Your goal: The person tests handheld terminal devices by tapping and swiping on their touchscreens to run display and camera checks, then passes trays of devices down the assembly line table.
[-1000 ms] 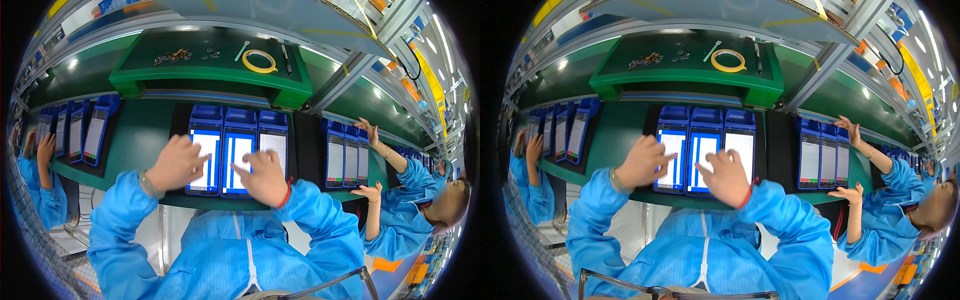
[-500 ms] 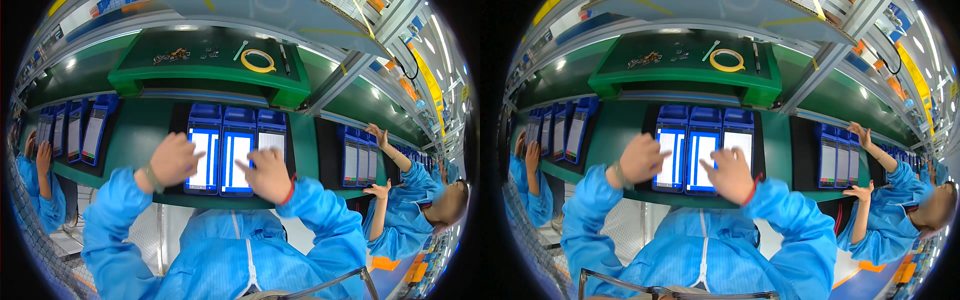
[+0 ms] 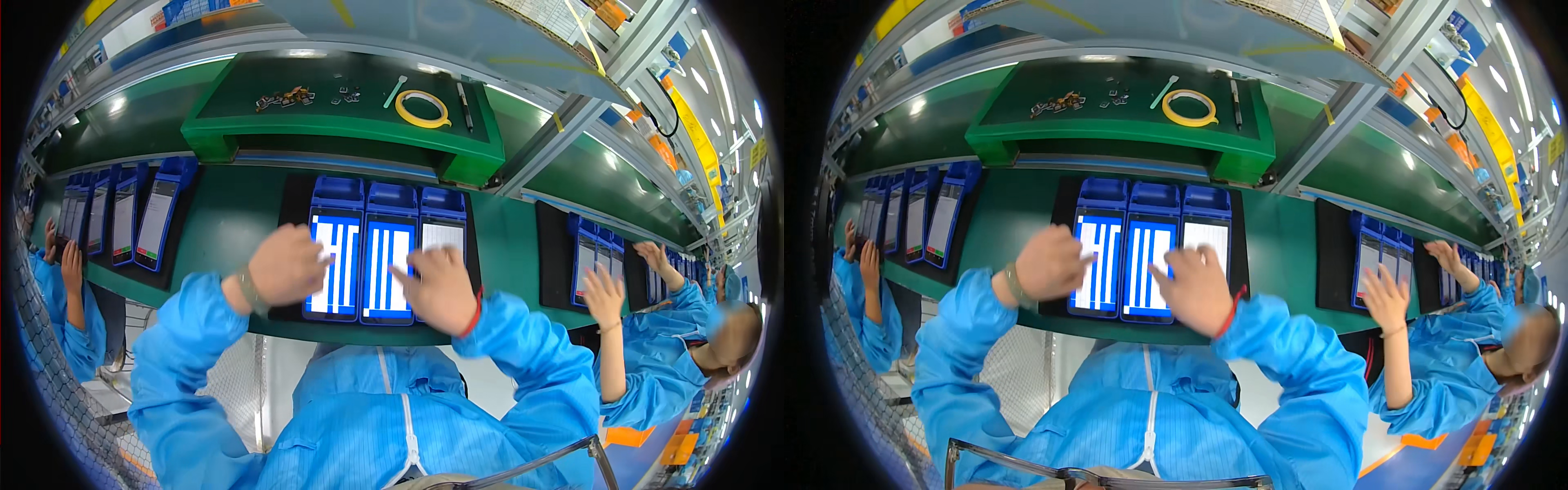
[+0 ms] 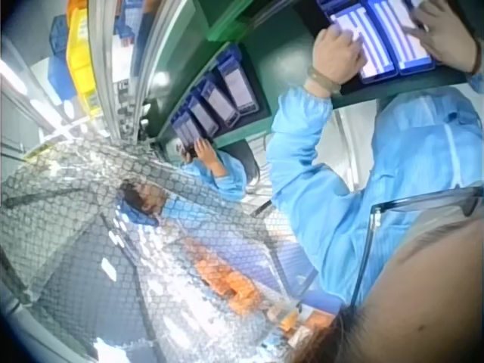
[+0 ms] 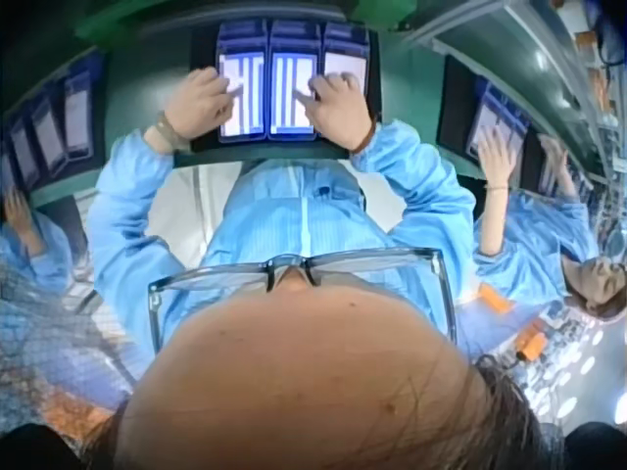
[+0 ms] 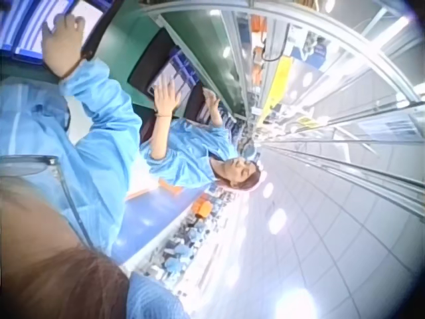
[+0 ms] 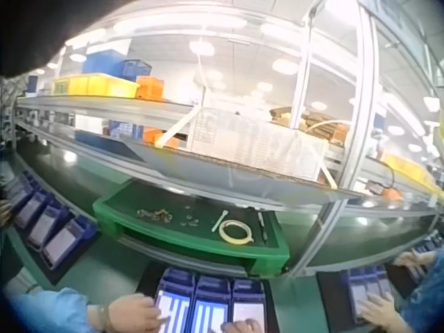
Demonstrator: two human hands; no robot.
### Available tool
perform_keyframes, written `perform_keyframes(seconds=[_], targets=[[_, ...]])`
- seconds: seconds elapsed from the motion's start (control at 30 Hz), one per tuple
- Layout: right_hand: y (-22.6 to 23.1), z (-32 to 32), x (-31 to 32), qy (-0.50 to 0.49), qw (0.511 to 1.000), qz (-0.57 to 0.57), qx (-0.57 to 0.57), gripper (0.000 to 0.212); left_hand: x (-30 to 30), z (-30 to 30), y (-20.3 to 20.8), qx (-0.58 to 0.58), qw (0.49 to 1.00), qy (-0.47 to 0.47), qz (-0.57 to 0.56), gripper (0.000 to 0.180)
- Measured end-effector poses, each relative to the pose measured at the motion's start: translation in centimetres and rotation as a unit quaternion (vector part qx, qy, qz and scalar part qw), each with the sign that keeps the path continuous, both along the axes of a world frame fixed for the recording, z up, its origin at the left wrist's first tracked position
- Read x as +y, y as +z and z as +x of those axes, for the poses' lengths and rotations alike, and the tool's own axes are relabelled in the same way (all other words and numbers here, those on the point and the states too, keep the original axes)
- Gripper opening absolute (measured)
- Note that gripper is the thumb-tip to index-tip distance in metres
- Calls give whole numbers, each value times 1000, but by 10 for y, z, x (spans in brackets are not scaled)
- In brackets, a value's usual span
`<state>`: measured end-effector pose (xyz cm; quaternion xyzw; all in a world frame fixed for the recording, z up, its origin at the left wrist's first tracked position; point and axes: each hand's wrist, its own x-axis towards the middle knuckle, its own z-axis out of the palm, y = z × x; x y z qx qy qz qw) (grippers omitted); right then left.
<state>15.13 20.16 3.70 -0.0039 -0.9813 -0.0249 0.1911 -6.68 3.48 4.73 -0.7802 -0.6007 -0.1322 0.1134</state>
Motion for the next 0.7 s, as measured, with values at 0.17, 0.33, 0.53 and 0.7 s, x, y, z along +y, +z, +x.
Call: perform_keyframes(seconds=[0.17,0.33,0.53,0.7], targets=[[-2,23,-14,56,998,-20,-18,20,-26,21,9,-4,993,-89,-78,19],[3,-21,33,-53,998,3,34,25,12,-21,4,-12,994,110,20,19],[-2,29,-4,13,1000,-4,-21,35,-29,8,1,-5,998,-17,-59,20],[0,33,-3,45,999,-12,-18,28,-37,10,9,-35,995,-49,-79,18]])
